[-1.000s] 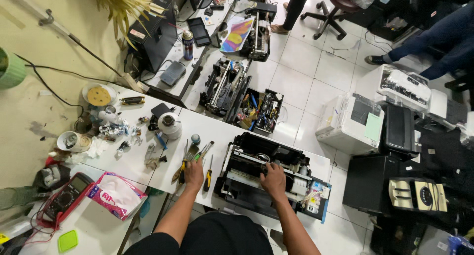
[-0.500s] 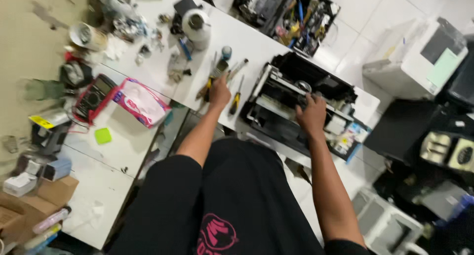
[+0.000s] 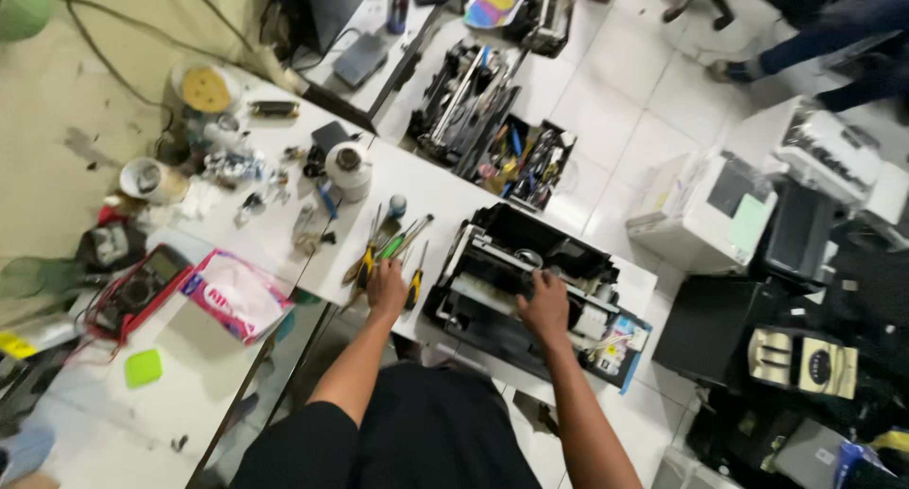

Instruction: The person uses a screwdriver to remove screws from the top cover of a printer. They then remove the cover and proceed to detach the internal ink cartridge assembly from the main printer body.

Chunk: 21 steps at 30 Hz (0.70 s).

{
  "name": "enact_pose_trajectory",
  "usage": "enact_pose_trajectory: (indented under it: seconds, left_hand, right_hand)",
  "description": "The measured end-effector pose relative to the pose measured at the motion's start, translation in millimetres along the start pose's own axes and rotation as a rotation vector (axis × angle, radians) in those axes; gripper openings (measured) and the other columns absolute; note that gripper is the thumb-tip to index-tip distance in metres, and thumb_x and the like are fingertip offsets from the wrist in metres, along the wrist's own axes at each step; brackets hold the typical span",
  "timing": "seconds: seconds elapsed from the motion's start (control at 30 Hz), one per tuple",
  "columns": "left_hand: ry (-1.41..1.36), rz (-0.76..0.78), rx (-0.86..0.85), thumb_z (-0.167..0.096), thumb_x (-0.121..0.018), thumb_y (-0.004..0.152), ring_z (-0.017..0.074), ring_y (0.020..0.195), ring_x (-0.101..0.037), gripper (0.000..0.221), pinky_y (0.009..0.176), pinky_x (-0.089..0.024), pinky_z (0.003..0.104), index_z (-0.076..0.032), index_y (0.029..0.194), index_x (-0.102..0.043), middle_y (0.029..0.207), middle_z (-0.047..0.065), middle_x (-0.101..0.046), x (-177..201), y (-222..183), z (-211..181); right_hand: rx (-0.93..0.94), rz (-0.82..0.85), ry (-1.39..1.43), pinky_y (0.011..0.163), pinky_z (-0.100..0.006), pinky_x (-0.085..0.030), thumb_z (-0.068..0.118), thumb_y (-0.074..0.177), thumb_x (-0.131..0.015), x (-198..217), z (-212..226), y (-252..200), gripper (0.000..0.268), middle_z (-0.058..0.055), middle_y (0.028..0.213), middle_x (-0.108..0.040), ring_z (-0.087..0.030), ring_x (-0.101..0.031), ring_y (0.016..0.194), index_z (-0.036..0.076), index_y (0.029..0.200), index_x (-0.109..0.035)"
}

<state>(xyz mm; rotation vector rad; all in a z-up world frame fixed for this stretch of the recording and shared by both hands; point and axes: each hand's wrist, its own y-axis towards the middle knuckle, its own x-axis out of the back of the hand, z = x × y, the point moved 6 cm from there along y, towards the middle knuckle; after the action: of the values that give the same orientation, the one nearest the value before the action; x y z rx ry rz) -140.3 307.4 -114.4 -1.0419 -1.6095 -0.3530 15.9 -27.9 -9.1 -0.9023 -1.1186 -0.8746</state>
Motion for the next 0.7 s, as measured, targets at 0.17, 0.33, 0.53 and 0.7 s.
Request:
enact_pose_trajectory:
  seconds: [0.17,0.33,0.53,0.7]
  left_hand:
    - [0.120,-0.088,-0.056,-0.021,-0.073,0.093,0.0330,0.109,-0.072,0.012,0.084,-0.066,0.045,-0.016,0.104,-0.075,0.109,0.009,-0.067,26,6,-10]
    - [0.149,0.037,-0.077,-0.026,-0.075,0.090,0.0300,0.101,-0.078,0.009,0.080,-0.066,0.047,-0.017,0.091,-0.075,0.094,0.005,-0.074,14,18,4]
    - [0.136,0.121,-0.030,-0.023,-0.072,0.093,0.0337,0.099,-0.080,0.013,0.082,-0.065,0.050,-0.012,0.089,-0.079,0.091,0.011,-0.080,18,18,1]
    - [0.167,0.139,-0.020,-0.033,-0.076,0.090,0.0320,0.096,-0.081,0.018,0.080,-0.065,0.048,-0.015,0.089,-0.080,0.090,0.009,-0.081,27,15,-8]
  right_hand:
    - [-0.044,0.055,0.001,0.103,-0.050,-0.062,0.046,0.084,-0.082,-9,-9,6,0.074,-0.011,0.148,-0.061,-0.036,-0.055,0.144,0.019,0.150,-0.064]
    - [-0.084,0.128,0.024,0.100,-0.051,-0.063,0.046,0.090,-0.077,-16,-12,3,0.070,-0.010,0.151,-0.056,-0.034,-0.050,0.148,0.021,0.153,-0.060]
    - [-0.093,0.129,0.018,0.100,-0.051,-0.063,0.048,0.088,-0.078,-13,-9,-3,0.073,-0.010,0.154,-0.055,-0.034,-0.049,0.149,0.022,0.154,-0.060]
    - [-0.084,0.137,0.039,0.098,-0.050,-0.064,0.045,0.091,-0.076,0,-4,-4,0.069,-0.011,0.154,-0.054,-0.034,-0.049,0.150,0.021,0.153,-0.061]
